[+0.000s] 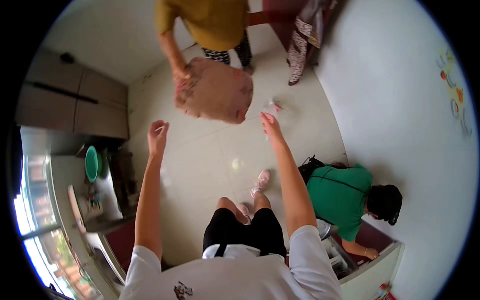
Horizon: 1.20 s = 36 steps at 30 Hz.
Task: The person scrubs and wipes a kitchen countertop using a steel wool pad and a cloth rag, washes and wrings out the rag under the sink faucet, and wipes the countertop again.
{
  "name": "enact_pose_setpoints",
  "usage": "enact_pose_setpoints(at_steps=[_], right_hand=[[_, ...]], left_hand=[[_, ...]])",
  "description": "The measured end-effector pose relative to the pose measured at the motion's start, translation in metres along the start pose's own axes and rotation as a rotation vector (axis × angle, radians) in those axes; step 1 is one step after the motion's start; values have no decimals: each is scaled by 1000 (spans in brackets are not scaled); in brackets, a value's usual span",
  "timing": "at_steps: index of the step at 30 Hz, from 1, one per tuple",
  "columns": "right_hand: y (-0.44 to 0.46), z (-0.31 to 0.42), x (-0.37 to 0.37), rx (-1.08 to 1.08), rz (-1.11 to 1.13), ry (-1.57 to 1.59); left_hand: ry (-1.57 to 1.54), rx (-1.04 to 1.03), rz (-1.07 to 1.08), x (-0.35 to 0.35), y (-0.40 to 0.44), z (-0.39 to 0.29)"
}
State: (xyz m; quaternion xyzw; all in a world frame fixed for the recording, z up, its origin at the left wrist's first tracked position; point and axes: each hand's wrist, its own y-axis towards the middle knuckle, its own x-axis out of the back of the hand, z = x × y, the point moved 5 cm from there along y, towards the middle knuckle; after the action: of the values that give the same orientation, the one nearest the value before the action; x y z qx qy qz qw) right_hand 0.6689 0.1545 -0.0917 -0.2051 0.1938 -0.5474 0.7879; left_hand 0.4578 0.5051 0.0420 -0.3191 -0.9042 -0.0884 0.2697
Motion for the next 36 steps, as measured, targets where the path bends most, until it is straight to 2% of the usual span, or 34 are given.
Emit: enact_pose_setpoints(at_steps=[3, 4, 5, 7, 8, 9, 11, 13, 14, 17, 19, 21, 23, 27, 29, 31, 32, 33, 34, 35, 36], right_hand=[[40, -12, -4, -87, 199, 120], [44, -10, -10, -99, 237, 137], [63, -10, -13, -128, 215, 132], [79, -15, -38, -107, 440, 180], [69, -3, -48, -105, 443, 200], [70, -7, -51, -150, 332, 116], [52, -7, -62, -148, 321, 33], [30, -4, -62, -179, 196, 75], [18, -6, -60, -174, 158, 125], [-21, -18, -57, -176, 93, 125], [-46, -39, -52, -163, 24, 150], [-74, -65, -49, -150, -67, 238], [-105, -71, -46, -131, -117, 263], [-168, -89, -35, -169, -232, 218], [-191, -87, -35, -76, -277, 250], [-222, -87, -33, -11, -330, 234], [-236, -104, -26, 57, -350, 255], [-253, -107, -30, 27, -330, 395], [-290, -124, -47, -24, -346, 457], [-317, -132, -53, -100, -364, 447], [-311, -120, -23, -69, -402, 381]], left_hand=[[-30, -162, -225, -55, 55, 8], [-46, -95, -238, -65, 51, -1], [-44, -70, -213, -74, 54, -6], [17, 42, -102, -83, 53, -6], [-90, 78, -60, -85, 50, 1], [-110, 52, -28, -85, 52, 13], [-92, 89, 32, -83, 47, 33], [-18, 112, 106, -77, 46, 37], [-78, 145, 181, -74, 48, 37], [-135, 224, 348, -62, 42, 31], [-65, 279, 464, -58, 35, 33], [-59, 252, 529, -62, 24, 57], [-58, 329, 603, -68, 6, 76], [-25, 343, 738, -80, -19, 82], [-56, 277, 815, -87, -25, 102], [-68, 467, 863, -90, -36, 117], [-103, 425, 877, -91, -50, 104], [-121, 407, 894, -90, -61, 89], [-77, 297, 1101, -86, -81, 46], [-32, 291, 1121, -52, -99, 58], [-27, 344, 1161, -64, -105, 68]])
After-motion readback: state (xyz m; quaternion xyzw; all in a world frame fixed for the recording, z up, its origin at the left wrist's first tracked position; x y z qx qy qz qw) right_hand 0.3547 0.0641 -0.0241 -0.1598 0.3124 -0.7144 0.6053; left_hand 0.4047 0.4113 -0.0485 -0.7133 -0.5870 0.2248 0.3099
